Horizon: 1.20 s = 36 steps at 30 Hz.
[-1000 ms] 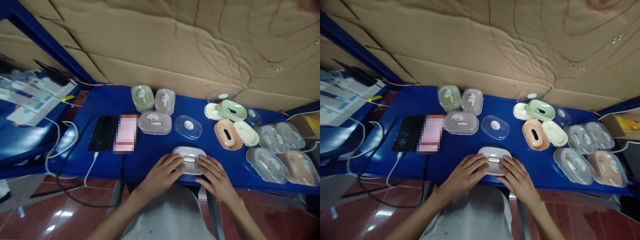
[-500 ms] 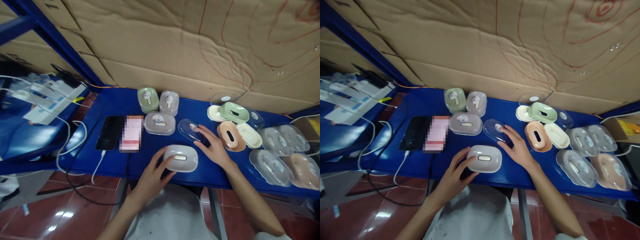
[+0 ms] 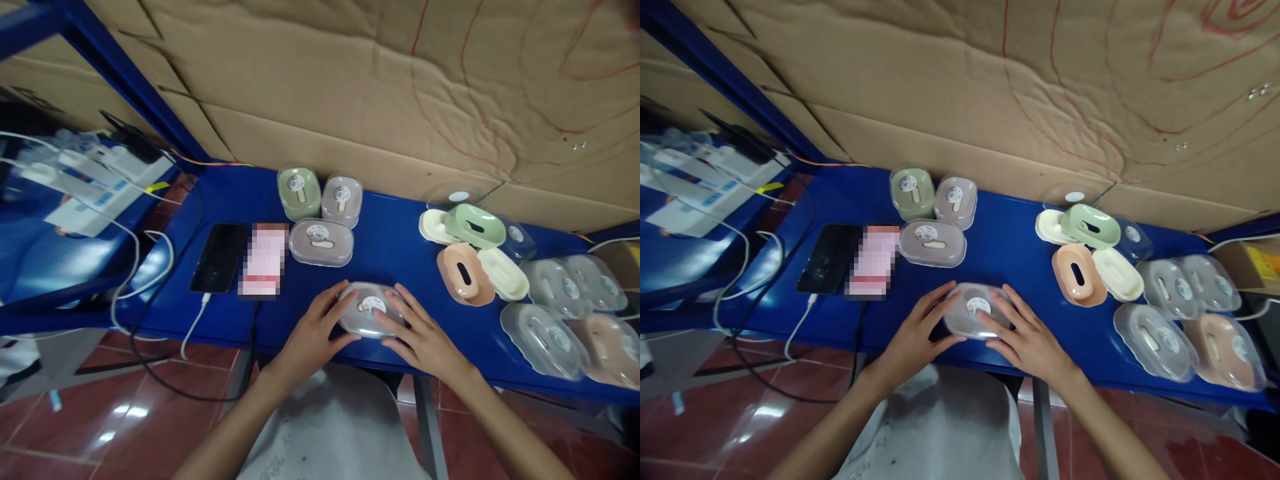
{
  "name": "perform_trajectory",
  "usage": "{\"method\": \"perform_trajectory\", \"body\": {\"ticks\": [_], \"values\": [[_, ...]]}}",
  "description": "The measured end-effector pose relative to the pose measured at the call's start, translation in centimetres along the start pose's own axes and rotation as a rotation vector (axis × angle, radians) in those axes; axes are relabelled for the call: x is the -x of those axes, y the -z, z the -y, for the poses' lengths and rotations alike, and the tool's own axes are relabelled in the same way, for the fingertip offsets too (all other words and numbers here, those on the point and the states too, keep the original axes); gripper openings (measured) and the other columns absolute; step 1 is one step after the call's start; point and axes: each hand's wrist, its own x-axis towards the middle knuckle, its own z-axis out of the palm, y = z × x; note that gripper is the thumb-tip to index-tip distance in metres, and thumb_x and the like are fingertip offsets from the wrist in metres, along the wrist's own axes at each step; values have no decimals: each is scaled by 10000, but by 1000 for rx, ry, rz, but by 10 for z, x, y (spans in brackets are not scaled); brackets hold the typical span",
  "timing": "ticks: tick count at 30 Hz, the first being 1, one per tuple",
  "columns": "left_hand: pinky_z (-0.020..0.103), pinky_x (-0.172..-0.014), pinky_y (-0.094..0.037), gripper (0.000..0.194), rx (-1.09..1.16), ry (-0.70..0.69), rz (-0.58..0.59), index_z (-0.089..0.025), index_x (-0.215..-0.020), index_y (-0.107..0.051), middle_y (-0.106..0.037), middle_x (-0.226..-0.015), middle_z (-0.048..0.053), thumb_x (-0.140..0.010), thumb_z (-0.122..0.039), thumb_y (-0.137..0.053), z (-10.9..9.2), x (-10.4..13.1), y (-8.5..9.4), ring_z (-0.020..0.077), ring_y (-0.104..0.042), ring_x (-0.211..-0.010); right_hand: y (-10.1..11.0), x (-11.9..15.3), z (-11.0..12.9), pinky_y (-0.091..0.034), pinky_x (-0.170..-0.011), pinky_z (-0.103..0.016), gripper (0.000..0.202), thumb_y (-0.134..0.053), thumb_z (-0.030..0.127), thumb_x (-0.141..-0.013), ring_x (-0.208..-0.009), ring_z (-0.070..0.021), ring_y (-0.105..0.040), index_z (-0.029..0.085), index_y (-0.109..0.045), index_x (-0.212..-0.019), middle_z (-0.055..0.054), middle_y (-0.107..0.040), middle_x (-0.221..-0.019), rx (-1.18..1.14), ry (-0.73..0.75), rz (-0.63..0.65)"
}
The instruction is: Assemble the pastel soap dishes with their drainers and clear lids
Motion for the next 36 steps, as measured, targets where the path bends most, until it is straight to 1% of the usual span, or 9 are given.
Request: {"method": "perform_trajectory", "body": {"ticks": [3,6,9,13,19,24,29,32,36], "values": [[489,-1209,-535,904,11,30,-4,-391,-1715,-256,-440,-1706,133,-991,-257,-781,-3,1,-2,310,-504,-1548,-5,1,-6,-492,-1249,-571,778,-687,354,-1034,-1651,-345,-291,388,-308,-1713,-65,-405,-1739,47,-33,-46],[470,-1193,-552,756,48,66,-26,-371,-1690,-316,-369,-1735,135,-1047,-242,-692,-7,4,-5,296,-512,-1541,-8,-12,-17,-453,-1255,-628,773,-664,362,-1043,-1632,-374,-333,384,-291,-1720,-99,-405,-1735,128,-221,-146],[469,-1185,-562,617,52,55,-16,-339,-1636,-418,-385,-1714,126,-1070,-241,-644,-10,7,-8,281,-551,-1498,-3,-41,-32,-343,-1279,-713,757,-592,437,-1073,-1652,-417,-261,345,-239,-1737,-139,-311,-1774,173,-442,-198],[465,-1182,-566,518,17,3,-8,-320,-1580,-495,-405,-1699,110,-1083,-237,-615,-15,3,-9,274,-551,-1486,13,-63,-51,-312,-1314,-651,794,-444,531,-1115,-1688,-361,-156,270,-61,-1759,-154,-198,-1809,84,-494,-183],[482,-1182,-562,480,4,-51,33,-292,-1573,-492,-446,-1668,125,-1103,-249,-577,-23,-5,-6,281,-534,-1495,19,-1,-67,-490,-1120,-647,594,-503,554,-1081,-1368,-420,-601,172,-542,-1535,-227,-654,-1457,379,-785,-370],[536,-1213,-525,531,-84,-182,80,-252,-1601,-465,-417,-1685,155,-1087,-214,-591,-28,-10,-9,319,-460,-1548,28,42,-29,-505,-1160,-580,415,-563,428,-1084,-1413,-353,-592,244,-637,-1449,-140,-657,-1494,108,-617,-208],[620,-1194,-511,600,-245,-356,112,-296,-1591,-502,-321,-1739,169,-1031,-164,-673,-32,-16,-16,409,-403,-1583,41,23,9,-603,-1036,-376,339,-512,370,-1116,-1217,-236,-739,291,-673,-1404,-63,-763,-1341,-385,-501,-126],[624,-1149,-539,568,-350,-333,60,-259,-1556,-544,-382,-1697,213,-1017,-157,-687,-28,-20,-19,418,-515,-1497,35,-5,-10,-631,-915,-320,384,-408,423,-1146,-1056,-204,-789,279,-743,-1263,-37,-815,-1178,-435,-558,-229],[628,-1173,-501,474,-458,-249,22,-227,-1487,-602,-437,-1675,227,-1023,-225,-697,-24,-23,-18,403,-529,-1486,29,-35,-67,-618,-963,-376,458,-363,500,-1144,-1066,-224,-777,247,-730,-1252,-68,-806,-1173,-312,-614,-362]]}}
